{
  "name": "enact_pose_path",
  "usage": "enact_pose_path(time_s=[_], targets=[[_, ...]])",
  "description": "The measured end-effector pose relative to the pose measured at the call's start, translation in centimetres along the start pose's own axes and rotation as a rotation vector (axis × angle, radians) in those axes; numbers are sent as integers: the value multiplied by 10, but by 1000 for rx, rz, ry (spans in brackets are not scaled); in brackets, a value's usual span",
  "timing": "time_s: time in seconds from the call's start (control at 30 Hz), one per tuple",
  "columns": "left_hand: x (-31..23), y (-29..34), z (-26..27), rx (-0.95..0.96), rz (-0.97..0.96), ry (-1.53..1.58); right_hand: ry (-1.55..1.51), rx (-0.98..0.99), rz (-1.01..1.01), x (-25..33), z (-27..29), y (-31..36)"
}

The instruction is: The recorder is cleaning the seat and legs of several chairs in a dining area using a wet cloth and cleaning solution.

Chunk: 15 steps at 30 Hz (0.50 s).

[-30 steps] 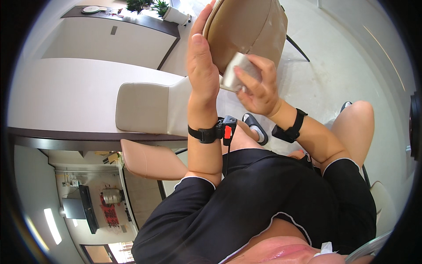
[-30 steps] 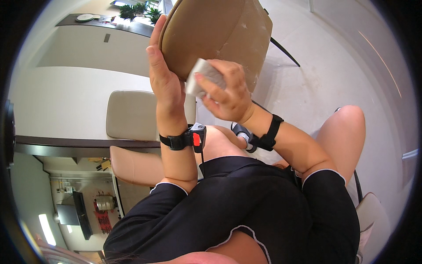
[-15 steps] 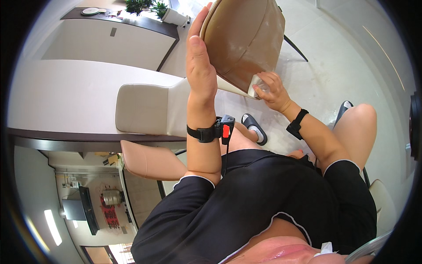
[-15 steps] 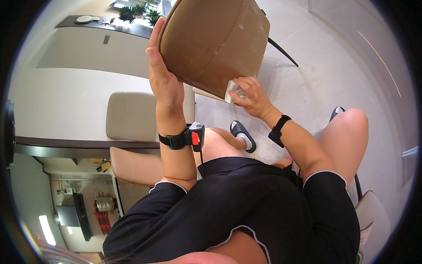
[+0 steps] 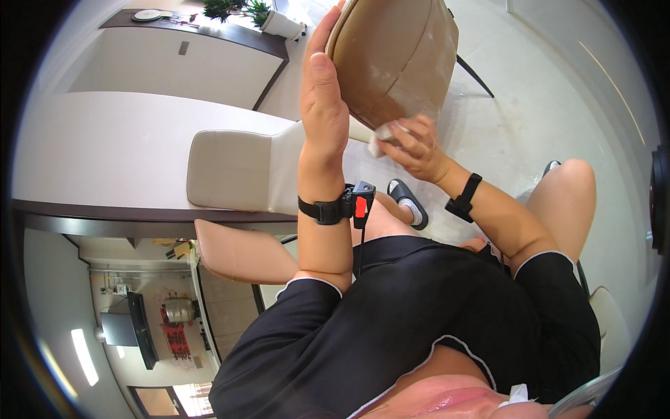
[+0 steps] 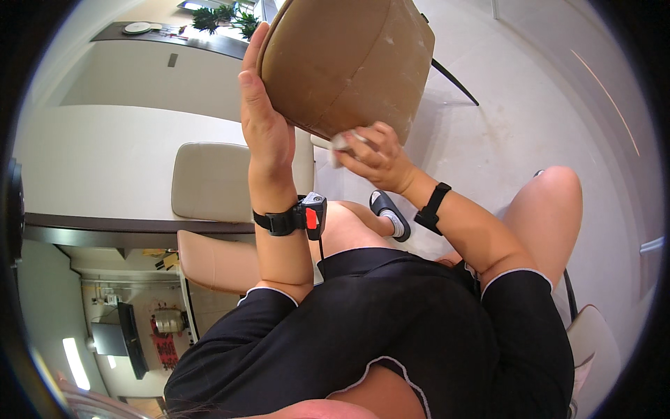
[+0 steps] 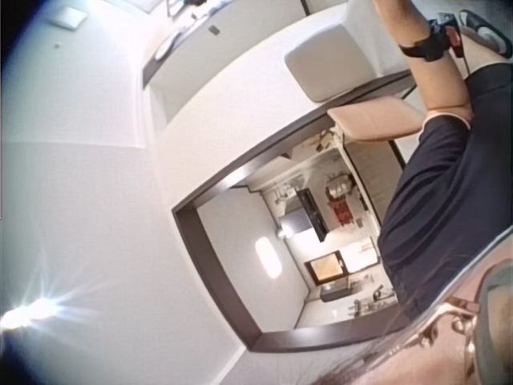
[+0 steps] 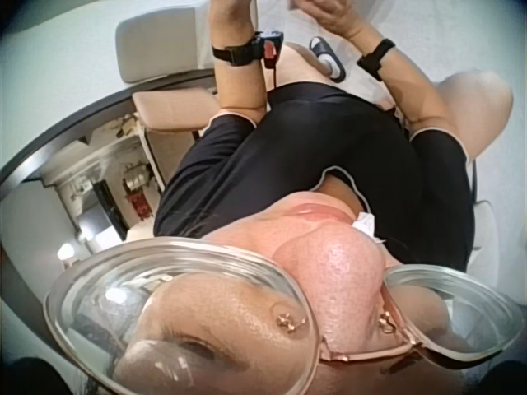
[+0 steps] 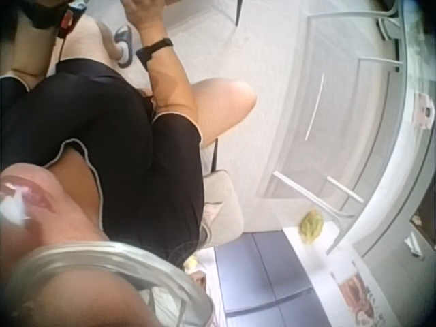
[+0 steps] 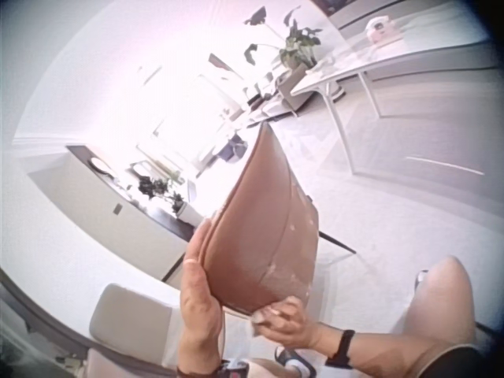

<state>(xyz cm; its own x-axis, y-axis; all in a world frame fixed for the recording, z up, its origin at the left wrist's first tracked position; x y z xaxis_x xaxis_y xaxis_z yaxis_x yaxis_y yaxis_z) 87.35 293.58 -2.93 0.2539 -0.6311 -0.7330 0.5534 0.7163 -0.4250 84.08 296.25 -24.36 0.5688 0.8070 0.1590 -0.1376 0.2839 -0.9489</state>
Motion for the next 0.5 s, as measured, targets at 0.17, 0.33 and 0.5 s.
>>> enact_pose_path(time_s=[0.17,0.33,0.5], targets=[[5,3,4,20,-4,24,-130,168,0,-10,-6,34],[9,6,8,25,-82,-66,-307,-79,-83,13,36,-39],[5,3,2,-44,-35,-72,-185,-217,-29,-34,39,-51]])
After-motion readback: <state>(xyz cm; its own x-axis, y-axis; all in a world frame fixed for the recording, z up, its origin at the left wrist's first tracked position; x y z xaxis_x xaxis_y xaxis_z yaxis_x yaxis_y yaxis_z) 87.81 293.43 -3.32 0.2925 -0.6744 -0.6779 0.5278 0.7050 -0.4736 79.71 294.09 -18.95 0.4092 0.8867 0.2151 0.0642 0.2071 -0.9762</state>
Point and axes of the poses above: each hand's wrist, its own y-axis away from the middle knuckle, its own z-axis out of the back of the hand, x = y × z, the point moved 5 cm from there along -y, towards the middle knuckle, and after that the axes turned 15 degrees about x, right-handed, at the moved point
